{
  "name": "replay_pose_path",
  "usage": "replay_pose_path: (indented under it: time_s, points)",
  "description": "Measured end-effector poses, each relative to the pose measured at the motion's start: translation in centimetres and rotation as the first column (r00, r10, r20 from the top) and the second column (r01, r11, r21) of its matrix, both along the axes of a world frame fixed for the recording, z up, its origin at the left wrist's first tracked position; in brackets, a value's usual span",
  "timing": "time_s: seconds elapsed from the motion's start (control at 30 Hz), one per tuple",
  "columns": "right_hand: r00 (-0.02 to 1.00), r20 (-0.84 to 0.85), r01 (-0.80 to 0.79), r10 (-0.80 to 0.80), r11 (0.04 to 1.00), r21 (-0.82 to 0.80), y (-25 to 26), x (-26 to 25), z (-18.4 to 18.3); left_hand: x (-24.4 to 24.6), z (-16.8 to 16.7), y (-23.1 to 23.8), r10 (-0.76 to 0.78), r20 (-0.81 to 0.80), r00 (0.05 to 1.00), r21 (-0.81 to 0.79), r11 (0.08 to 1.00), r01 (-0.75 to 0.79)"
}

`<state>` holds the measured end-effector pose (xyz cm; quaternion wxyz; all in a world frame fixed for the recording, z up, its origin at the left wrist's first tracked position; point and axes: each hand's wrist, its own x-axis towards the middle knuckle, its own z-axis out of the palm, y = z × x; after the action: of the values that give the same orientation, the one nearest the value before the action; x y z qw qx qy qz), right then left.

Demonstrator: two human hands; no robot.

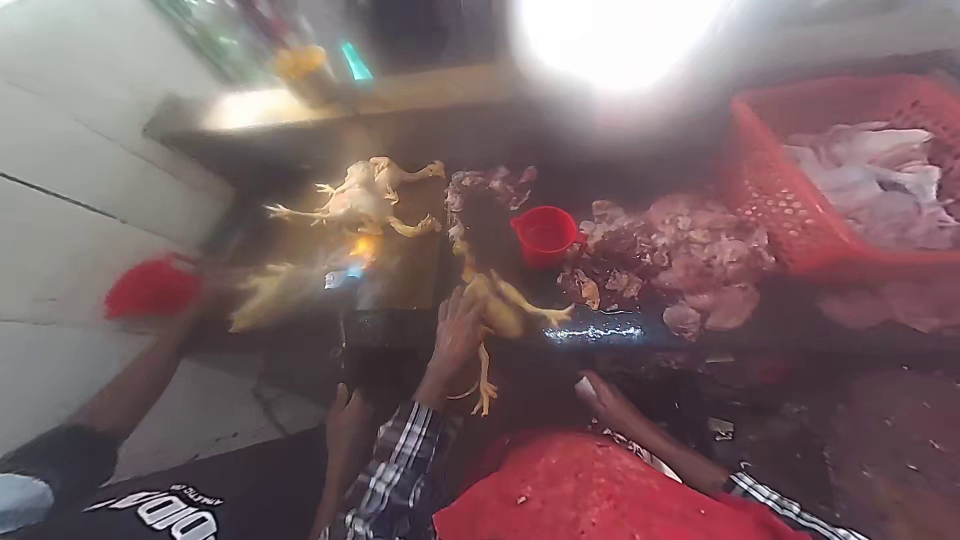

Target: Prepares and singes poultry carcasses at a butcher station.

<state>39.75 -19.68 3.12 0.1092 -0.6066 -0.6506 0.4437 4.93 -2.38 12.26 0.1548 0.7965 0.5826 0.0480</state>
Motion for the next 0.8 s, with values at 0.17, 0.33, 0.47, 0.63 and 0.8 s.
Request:
replay_pose_path:
  time_s: [0.17,0.33,0.47,0.63,0.8]
  points:
    - [0.950,-0.231,0.225,-0.210,0.974,0.040,5.2,-3.0,2.8,4.2,-0.1,5.4,-0.222,-0.086,0.971,0.036,0.973,0.226]
    - [0.892,-0.337,0.289,-0.301,0.953,-0.088,7.2,-5.0,3.2,6.9,-1.1,5.3,0.104,-0.111,0.988,-0.052,0.993,-0.110]
    - [0.889,-0.338,0.266,-0.308,0.950,-0.165,7.6,-5.6,2.9,4.9,-1.4,4.9,0.057,0.008,0.998,-0.066,0.996,-0.056]
    - [0.870,-0.415,0.222,-0.266,0.963,-0.152,9.4,-8.5,3.6,0.8,-4.7,4.5,-0.123,0.219,0.968,0.166,0.982,0.087]
    - [0.896,-0.360,0.213,-0.260,0.963,-0.164,14.3,-11.9,5.5,1.6,-5.7,4.6,-0.057,0.251,0.966,0.271,0.962,-0.014]
